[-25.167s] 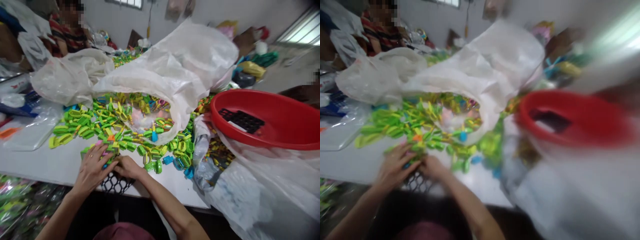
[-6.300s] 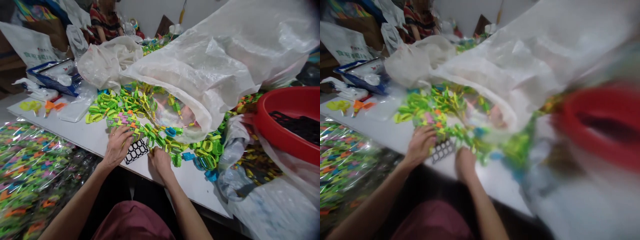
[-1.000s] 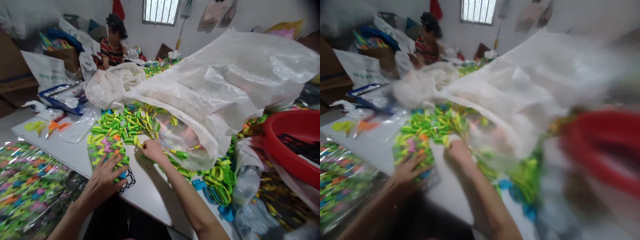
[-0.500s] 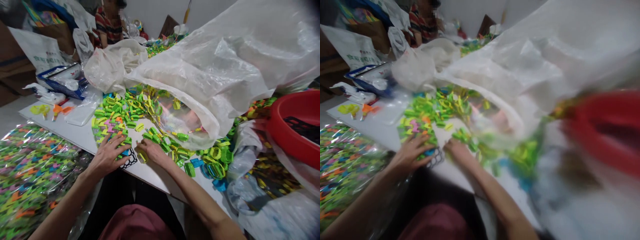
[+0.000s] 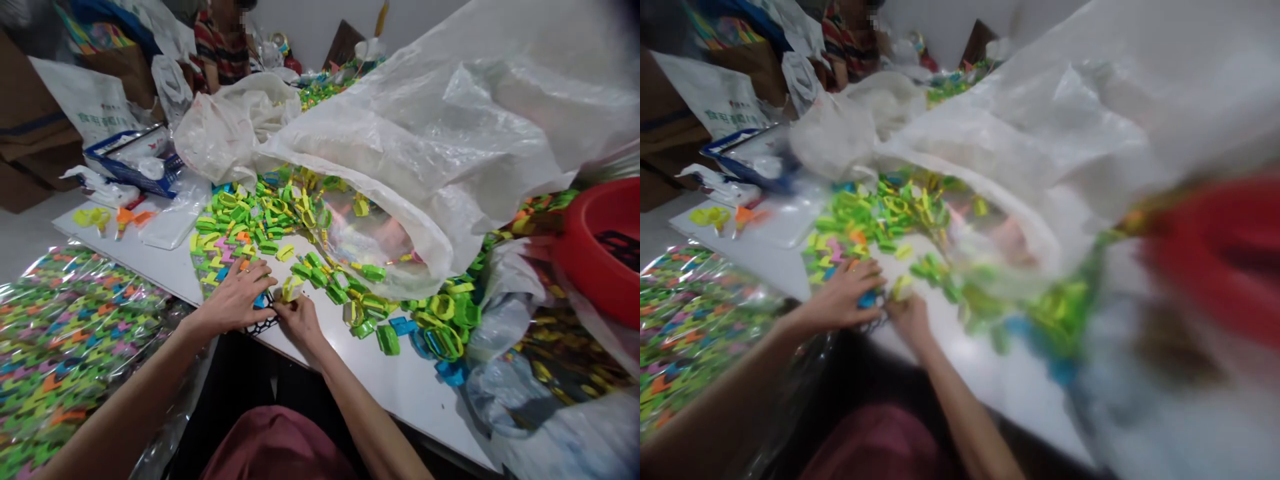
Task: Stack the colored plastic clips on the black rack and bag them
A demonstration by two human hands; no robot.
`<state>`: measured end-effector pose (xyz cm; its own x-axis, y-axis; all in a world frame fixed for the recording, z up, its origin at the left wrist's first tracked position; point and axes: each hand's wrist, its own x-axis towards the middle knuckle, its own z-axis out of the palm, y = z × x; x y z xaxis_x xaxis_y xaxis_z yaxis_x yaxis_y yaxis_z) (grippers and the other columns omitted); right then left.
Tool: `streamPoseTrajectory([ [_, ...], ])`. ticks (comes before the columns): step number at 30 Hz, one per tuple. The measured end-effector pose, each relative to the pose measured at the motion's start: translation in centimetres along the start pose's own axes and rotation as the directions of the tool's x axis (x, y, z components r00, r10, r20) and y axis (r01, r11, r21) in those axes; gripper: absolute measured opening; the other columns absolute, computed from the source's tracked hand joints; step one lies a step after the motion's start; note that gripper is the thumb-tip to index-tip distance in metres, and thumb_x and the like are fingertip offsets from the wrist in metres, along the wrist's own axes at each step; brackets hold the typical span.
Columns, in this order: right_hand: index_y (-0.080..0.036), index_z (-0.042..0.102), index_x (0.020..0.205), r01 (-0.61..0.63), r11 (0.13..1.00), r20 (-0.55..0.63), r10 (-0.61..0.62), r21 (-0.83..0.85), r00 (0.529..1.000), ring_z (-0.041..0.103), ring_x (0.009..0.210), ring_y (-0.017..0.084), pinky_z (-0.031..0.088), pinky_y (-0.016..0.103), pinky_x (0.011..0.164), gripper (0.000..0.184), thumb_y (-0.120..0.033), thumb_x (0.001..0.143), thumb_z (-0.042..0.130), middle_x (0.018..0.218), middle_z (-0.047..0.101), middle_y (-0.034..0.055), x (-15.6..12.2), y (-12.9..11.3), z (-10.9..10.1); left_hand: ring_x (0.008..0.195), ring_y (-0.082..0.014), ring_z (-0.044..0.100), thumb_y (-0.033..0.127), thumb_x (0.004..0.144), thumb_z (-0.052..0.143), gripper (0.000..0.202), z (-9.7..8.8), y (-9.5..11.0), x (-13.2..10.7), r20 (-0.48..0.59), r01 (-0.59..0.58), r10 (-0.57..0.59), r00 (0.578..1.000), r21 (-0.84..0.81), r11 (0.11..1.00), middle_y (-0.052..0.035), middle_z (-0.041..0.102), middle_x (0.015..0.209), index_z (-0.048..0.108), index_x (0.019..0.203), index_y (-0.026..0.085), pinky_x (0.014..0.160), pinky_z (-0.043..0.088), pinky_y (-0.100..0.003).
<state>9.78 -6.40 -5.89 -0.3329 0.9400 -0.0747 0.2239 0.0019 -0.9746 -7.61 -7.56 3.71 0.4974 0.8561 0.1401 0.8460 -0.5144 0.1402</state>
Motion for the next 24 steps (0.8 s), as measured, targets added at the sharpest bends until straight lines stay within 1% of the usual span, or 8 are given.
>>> streamPoseTrajectory([
  [5,-0.018,0.065,0.083,0.055,0.998,-0.004,-0.055,-0.026,0.998,0.062,0.075,0.020,0.050,0.029,0.070,0.016,-0.030,0.074,0.063,0.081,0.070,0.0040,0.3,0.4,0.4,0.129,-0.0338,0.049,0.054,0.085,0.063,0.055,0.1,0.3,-0.1,-0.022,0.019,-0.019,1.000,-0.029,0.999,-0.0156,0.061,0.130,0.057,0.128,0.020,0.112,0.026,-0.055],
  [10,-0.017,0.066,0.099,0.062,0.915,0.116,-0.017,-0.399,0.993,0.065,0.088,0.024,0.051,0.033,0.081,0.025,-0.030,0.078,0.060,0.099,0.070,0.0096,0.2,-1.0,-0.4,0.129,-0.0355,0.048,0.050,0.088,0.062,0.059,0.9,0.0,-0.1,-0.009,-0.024,0.024,1.000,-0.033,0.999,-0.0138,0.060,0.130,0.048,0.141,0.029,0.110,0.027,-0.058],
  [14,-0.018,0.065,0.109,0.132,0.810,0.205,-0.015,-0.571,0.979,0.066,0.095,0.026,0.051,0.033,0.082,0.031,-0.027,0.080,0.058,0.104,0.070,0.0096,1.0,-2.1,1.3,0.128,-0.0379,0.047,0.046,0.090,0.059,0.049,0.8,-1.0,0.0,-0.031,-0.044,0.045,0.999,0.017,0.999,-0.0153,0.059,0.128,0.055,0.136,0.030,0.107,0.028,-0.061],
  [17,-0.018,0.063,0.117,0.170,0.794,0.185,-0.074,-0.584,0.980,0.066,0.096,0.025,0.052,0.033,0.083,0.036,-0.027,0.083,0.057,0.107,0.069,0.0096,1.2,-2.2,1.9,0.122,-0.0359,0.051,0.043,0.088,0.061,0.043,0.9,-1.3,-0.3,-0.070,-0.045,0.048,0.996,0.039,0.998,-0.0126,0.062,0.123,0.060,0.130,0.032,0.105,0.032,-0.059],
  [18,-0.017,0.062,0.118,0.192,0.799,0.193,-0.097,-0.570,0.976,0.066,0.095,0.025,0.052,0.033,0.082,0.037,-0.027,0.083,0.058,0.107,0.069,0.0095,1.3,-2.0,1.4,0.120,-0.0351,0.053,0.042,0.087,0.063,0.043,1.2,-1.2,-0.4,-0.085,-0.050,0.054,0.995,0.051,0.997,-0.0113,0.063,0.121,0.060,0.129,0.033,0.105,0.032,-0.059],
  [20,-0.018,0.065,0.114,0.263,0.809,0.320,-0.099,-0.525,0.942,0.066,0.086,0.022,0.052,0.029,0.076,0.035,-0.027,0.080,0.062,0.100,0.071,0.0071,1.9,-1.9,-1.1,0.119,-0.0343,0.054,0.043,0.085,0.065,0.046,2.1,-0.9,-0.5,-0.110,-0.063,0.070,0.991,0.070,0.996,-0.0094,0.063,0.123,0.058,0.130,0.035,0.106,0.032,-0.058],
  [23,-0.019,0.069,0.100,0.356,0.788,0.504,-0.067,-0.503,0.861,0.064,0.075,0.019,0.050,0.025,0.068,0.026,-0.028,0.075,0.071,0.086,0.071,0.0025,4.4,-3.4,-7.9,0.126,-0.0339,0.051,0.040,0.083,0.067,0.049,3.6,0.1,0.0,-0.125,-0.061,0.069,0.990,0.067,0.996,-0.0070,0.061,0.129,0.056,0.131,0.037,0.110,0.027,-0.060],
  [24,-0.019,0.070,0.099,0.361,0.757,0.451,-0.099,-0.544,0.887,0.064,0.077,0.019,0.049,0.026,0.070,0.024,-0.026,0.076,0.070,0.089,0.071,0.0029,5.8,-4.4,-10.7,0.128,-0.0341,0.050,0.039,0.082,0.068,0.048,4.0,0.5,0.3,-0.124,-0.059,0.066,0.990,0.060,0.996,-0.0066,0.061,0.130,0.057,0.129,0.038,0.111,0.026,-0.061],
])
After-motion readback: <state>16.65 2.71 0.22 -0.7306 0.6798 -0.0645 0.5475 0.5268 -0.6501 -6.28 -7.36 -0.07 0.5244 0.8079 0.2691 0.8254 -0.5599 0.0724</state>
